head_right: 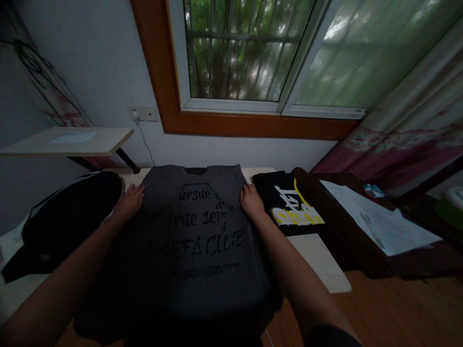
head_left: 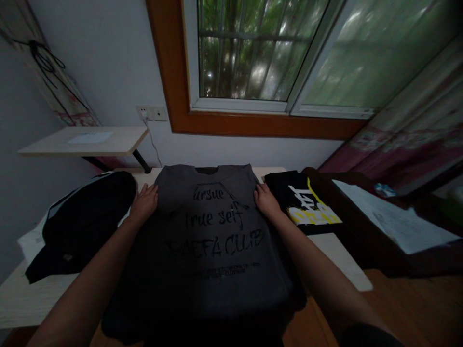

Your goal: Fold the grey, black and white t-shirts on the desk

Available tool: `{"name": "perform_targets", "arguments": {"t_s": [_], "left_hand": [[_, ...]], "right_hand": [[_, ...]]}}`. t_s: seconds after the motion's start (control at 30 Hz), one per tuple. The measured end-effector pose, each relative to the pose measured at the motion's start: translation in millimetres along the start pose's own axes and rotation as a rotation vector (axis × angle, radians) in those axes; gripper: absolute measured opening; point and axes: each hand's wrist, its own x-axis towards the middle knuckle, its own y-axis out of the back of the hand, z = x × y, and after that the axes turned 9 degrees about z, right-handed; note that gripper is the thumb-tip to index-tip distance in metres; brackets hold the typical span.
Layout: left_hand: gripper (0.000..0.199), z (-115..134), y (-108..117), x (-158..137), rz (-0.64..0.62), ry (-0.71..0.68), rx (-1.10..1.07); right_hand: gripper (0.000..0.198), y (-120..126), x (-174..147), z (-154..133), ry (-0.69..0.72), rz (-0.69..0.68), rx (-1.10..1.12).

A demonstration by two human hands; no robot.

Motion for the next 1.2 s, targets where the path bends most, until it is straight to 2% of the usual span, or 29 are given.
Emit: {"name": "perform_targets", "arguments": {"t_s": [0.27, 0.5, 0.7, 0.87, 1.03, 1.1, 1.2], "left_hand": [[0.054, 4, -1, 28, -0.006, 0.043, -0.028], [0.053, 0, -7, 55, -0.016, 0.091, -0.036], [0.053, 3, -14, 62, -0.028, 0.155, -0.056], [0.06, 9, -11, 49, 0.01, 0.177, -0.017], [0.056, 28, 0, 16, 0.186, 0.014, 0.039], [0.054, 39, 4, 1, 0.207, -0.045, 0.027], [0.053, 49, 10, -20, 0.174, -0.12, -0.01]], "right_hand": [[0.044, -8, 28, -1, 0.018, -0.006, -0.003], [0.046, -13, 55, -3, -0.057, -0.051, 0.013], [0.051, -17, 56, -6, -0.074, -0.06, -0.01], [0.053, -14, 37, -6, -0.047, -0.016, -0.062], [0.049, 4, 9, -9, 0.02, 0.056, -0.073], [0.048, 14, -3, -11, 0.048, 0.064, -0.083], [0.049, 25, -19, -12, 0.073, 0.055, -0.102]]}}
